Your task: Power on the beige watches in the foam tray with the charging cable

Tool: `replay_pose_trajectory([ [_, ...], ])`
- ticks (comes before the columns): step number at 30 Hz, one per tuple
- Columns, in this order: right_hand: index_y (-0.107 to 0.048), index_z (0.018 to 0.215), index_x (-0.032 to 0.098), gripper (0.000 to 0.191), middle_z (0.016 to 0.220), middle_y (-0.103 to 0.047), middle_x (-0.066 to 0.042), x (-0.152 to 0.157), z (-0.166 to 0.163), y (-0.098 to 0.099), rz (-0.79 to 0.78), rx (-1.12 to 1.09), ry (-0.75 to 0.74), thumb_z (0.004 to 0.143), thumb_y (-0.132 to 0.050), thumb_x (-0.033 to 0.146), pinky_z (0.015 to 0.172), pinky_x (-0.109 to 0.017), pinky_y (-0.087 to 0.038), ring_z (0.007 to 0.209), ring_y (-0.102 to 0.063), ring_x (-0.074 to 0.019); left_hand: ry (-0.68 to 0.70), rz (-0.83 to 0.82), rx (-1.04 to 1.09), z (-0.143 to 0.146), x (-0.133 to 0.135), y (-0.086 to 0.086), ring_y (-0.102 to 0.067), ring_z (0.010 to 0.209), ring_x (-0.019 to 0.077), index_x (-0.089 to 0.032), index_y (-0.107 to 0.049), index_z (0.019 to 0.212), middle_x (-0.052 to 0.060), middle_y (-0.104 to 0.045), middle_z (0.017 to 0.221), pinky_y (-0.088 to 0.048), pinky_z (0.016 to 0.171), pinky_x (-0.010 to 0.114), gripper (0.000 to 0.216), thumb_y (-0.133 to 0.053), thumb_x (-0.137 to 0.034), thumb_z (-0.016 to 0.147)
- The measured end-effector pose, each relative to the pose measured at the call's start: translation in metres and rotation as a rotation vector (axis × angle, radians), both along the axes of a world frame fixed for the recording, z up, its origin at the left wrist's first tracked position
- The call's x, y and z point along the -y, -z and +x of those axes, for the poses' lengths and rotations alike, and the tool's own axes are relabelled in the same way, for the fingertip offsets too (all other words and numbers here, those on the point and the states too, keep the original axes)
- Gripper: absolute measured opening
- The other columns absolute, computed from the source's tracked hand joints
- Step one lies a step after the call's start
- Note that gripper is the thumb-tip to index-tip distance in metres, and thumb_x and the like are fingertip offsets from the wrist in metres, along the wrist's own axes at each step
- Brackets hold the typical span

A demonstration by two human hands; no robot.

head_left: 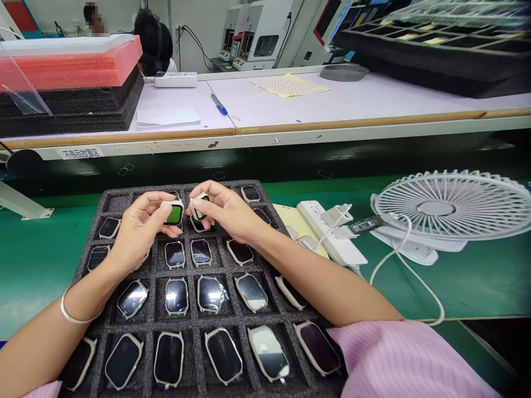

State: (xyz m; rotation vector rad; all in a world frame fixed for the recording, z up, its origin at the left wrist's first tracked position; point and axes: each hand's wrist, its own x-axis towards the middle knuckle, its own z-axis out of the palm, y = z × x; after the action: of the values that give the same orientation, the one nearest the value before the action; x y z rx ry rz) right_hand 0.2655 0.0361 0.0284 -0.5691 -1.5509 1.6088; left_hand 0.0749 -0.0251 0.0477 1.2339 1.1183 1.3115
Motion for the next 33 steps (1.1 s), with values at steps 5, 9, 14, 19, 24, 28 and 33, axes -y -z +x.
replay_pose_trajectory([
  [5, -0.057, 0.106, 0.020, 0.035, 0.091, -0.062, -0.001, -0.0008, -0.0001, 0.0030, 0.008, -0.011, 0.003, 0.086, -0.077, 0.040, 0.055, -0.019, -0.049, 0.064, -0.052, -0.0094, 0.009, 0.014, 0.007, 0.0001, -0.0020, 0.0016, -0.072, 0.061, 0.0151, -0.017, -0.061, 0.110, 0.000, -0.068, 0.088, -0.063, 0.059, 0.025, 0.035, -0.075, -0.037, 0.084],
  [9, -0.055, 0.110, 0.021, 0.040, 0.095, -0.062, -0.002, -0.0010, 0.0001, 0.0037, 0.006, -0.023, -0.020, 0.082, -0.080, 0.035, 0.059, -0.020, -0.051, 0.076, -0.057, -0.0130, 0.025, 0.009, 0.020, 0.0007, -0.0020, 0.0003, -0.073, 0.065, 0.0150, -0.017, -0.059, 0.115, 0.002, -0.069, 0.097, -0.064, 0.062, 0.025, 0.036, -0.073, -0.029, 0.083],
  [14, -0.053, 0.112, 0.022, 0.043, 0.099, -0.061, -0.003, -0.0008, -0.0002, 0.0031, 0.010, -0.044, -0.032, 0.079, -0.080, 0.027, 0.061, -0.020, -0.051, 0.090, -0.058, -0.0163, 0.037, 0.021, 0.020, 0.0012, -0.0011, 0.0007, -0.074, 0.068, 0.0137, -0.017, -0.057, 0.120, 0.006, -0.068, 0.110, -0.064, 0.067, 0.025, 0.042, -0.072, -0.024, 0.081],
  [19, -0.052, 0.113, 0.023, 0.046, 0.101, -0.056, -0.001, 0.0010, -0.0010, 0.0008, 0.016, -0.029, 0.004, 0.075, -0.077, 0.020, 0.062, -0.021, -0.051, 0.082, -0.052, -0.0137, 0.047, 0.035, -0.004, 0.0001, -0.0020, 0.0038, -0.073, 0.072, 0.0133, -0.018, -0.055, 0.124, 0.007, -0.066, 0.117, -0.064, 0.073, 0.028, 0.047, -0.072, -0.022, 0.081],
  [24, -0.051, 0.114, 0.023, 0.050, 0.105, -0.055, -0.002, 0.0018, -0.0006, -0.0017, 0.020, -0.021, 0.023, 0.070, -0.071, 0.013, 0.065, -0.021, -0.050, 0.086, -0.053, -0.0137, 0.066, 0.051, 0.010, -0.0003, -0.0035, 0.0055, -0.073, 0.075, 0.0127, -0.019, -0.054, 0.127, 0.007, -0.066, 0.118, -0.064, 0.079, 0.028, 0.052, -0.072, -0.019, 0.079],
  [28, -0.050, 0.114, 0.023, 0.050, 0.105, -0.056, -0.001, 0.0016, -0.0001, -0.0030, 0.014, -0.014, 0.034, 0.068, -0.066, 0.012, 0.070, -0.024, -0.052, 0.085, -0.056, -0.0135, 0.046, 0.016, 0.045, 0.0003, -0.0026, 0.0040, -0.075, 0.077, 0.0139, -0.020, -0.054, 0.129, 0.005, -0.067, 0.119, -0.063, 0.082, 0.027, 0.059, -0.074, -0.014, 0.074],
  [33, -0.052, 0.113, 0.022, 0.037, 0.101, -0.060, -0.001, 0.0007, 0.0009, -0.0018, 0.026, 0.044, 0.066, 0.078, -0.065, 0.019, 0.065, -0.027, -0.052, 0.067, -0.058, -0.0103, 0.028, -0.059, 0.089, 0.0012, -0.0018, -0.0010, -0.075, 0.079, 0.0184, -0.018, -0.056, 0.128, 0.007, -0.068, 0.118, -0.064, 0.080, 0.034, 0.056, -0.070, -0.022, 0.074],
])
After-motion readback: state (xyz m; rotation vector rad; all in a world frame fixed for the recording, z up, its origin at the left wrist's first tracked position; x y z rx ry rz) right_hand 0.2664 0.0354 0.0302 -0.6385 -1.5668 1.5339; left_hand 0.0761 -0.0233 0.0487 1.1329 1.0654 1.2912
